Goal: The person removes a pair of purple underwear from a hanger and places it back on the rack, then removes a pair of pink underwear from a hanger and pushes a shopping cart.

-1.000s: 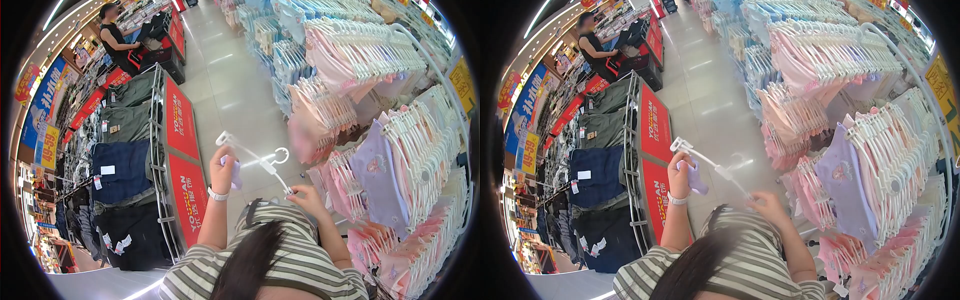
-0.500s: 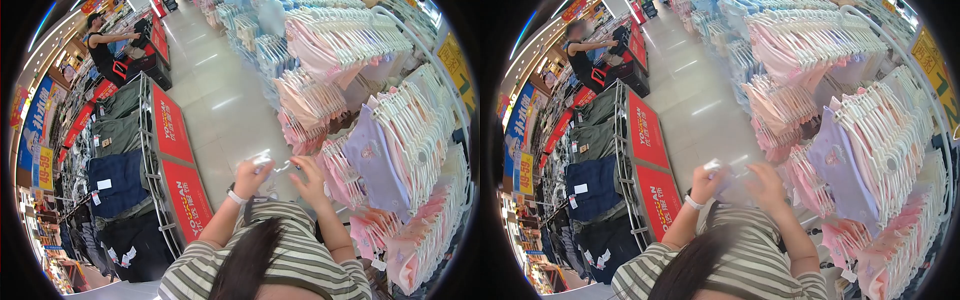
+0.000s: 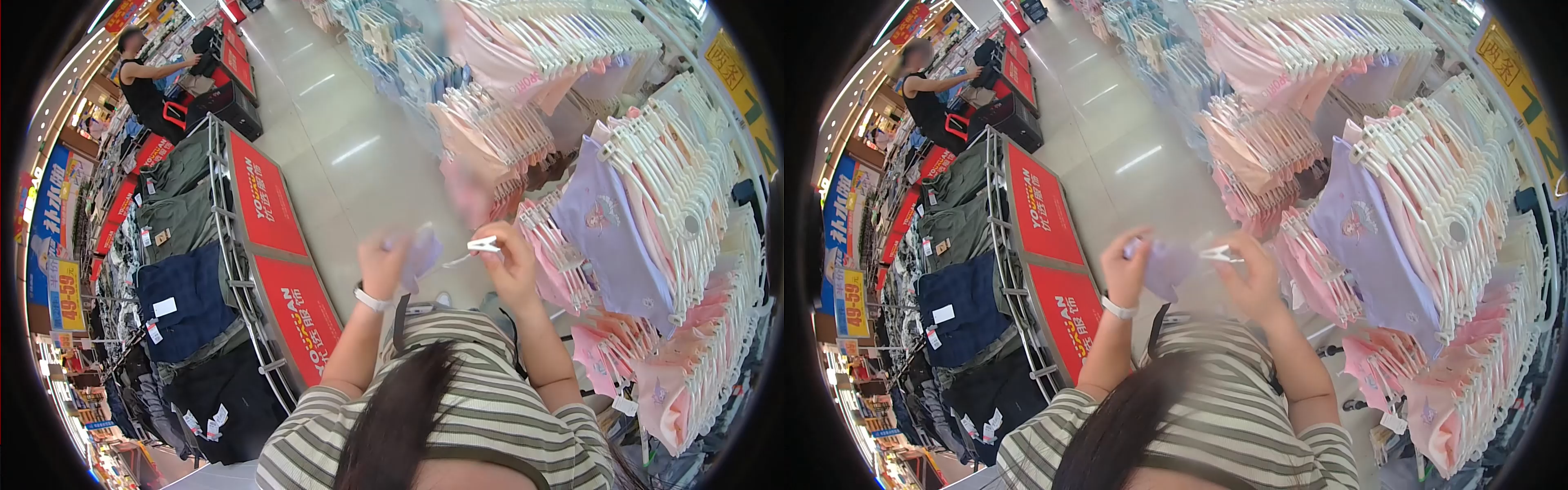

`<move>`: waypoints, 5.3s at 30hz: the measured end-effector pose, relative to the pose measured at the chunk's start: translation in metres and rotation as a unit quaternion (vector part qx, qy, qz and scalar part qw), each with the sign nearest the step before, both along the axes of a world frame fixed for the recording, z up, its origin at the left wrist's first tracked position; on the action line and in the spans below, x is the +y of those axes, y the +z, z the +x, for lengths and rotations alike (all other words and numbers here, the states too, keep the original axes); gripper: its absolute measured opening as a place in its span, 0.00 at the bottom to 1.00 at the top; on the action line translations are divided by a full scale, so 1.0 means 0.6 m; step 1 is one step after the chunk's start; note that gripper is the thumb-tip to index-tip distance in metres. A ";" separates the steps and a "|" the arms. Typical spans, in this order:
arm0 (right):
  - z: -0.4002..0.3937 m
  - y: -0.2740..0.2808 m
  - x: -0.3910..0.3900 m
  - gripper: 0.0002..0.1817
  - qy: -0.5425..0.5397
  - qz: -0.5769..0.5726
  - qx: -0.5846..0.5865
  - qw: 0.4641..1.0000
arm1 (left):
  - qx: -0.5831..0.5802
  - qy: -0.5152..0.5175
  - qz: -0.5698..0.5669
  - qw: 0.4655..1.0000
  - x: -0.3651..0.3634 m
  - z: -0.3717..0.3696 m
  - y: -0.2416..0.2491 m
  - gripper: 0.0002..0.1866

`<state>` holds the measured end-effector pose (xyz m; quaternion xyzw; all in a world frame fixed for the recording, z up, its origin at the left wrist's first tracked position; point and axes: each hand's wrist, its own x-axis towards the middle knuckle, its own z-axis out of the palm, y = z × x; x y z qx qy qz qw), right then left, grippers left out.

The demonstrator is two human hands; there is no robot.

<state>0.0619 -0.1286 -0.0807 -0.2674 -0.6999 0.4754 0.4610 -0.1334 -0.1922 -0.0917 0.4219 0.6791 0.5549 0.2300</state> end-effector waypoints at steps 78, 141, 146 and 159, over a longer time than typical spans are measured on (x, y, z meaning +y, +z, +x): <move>0.049 -0.044 -0.006 0.11 0.155 0.103 -0.248 0.951 | 0.080 -0.365 -0.135 0.918 0.011 -0.015 -0.009 0.16; 0.000 -0.002 0.029 0.09 0.110 0.066 -0.188 0.974 | 0.215 -0.234 0.142 0.937 0.011 0.021 0.018 0.09; 0.000 0.004 0.027 0.09 0.102 0.065 -0.185 0.975 | 0.212 -0.230 0.145 0.939 0.011 0.024 0.016 0.10; 0.006 -0.004 0.024 0.15 0.082 0.051 -0.189 0.977 | 0.070 -0.230 -0.059 0.969 0.002 0.032 0.006 0.07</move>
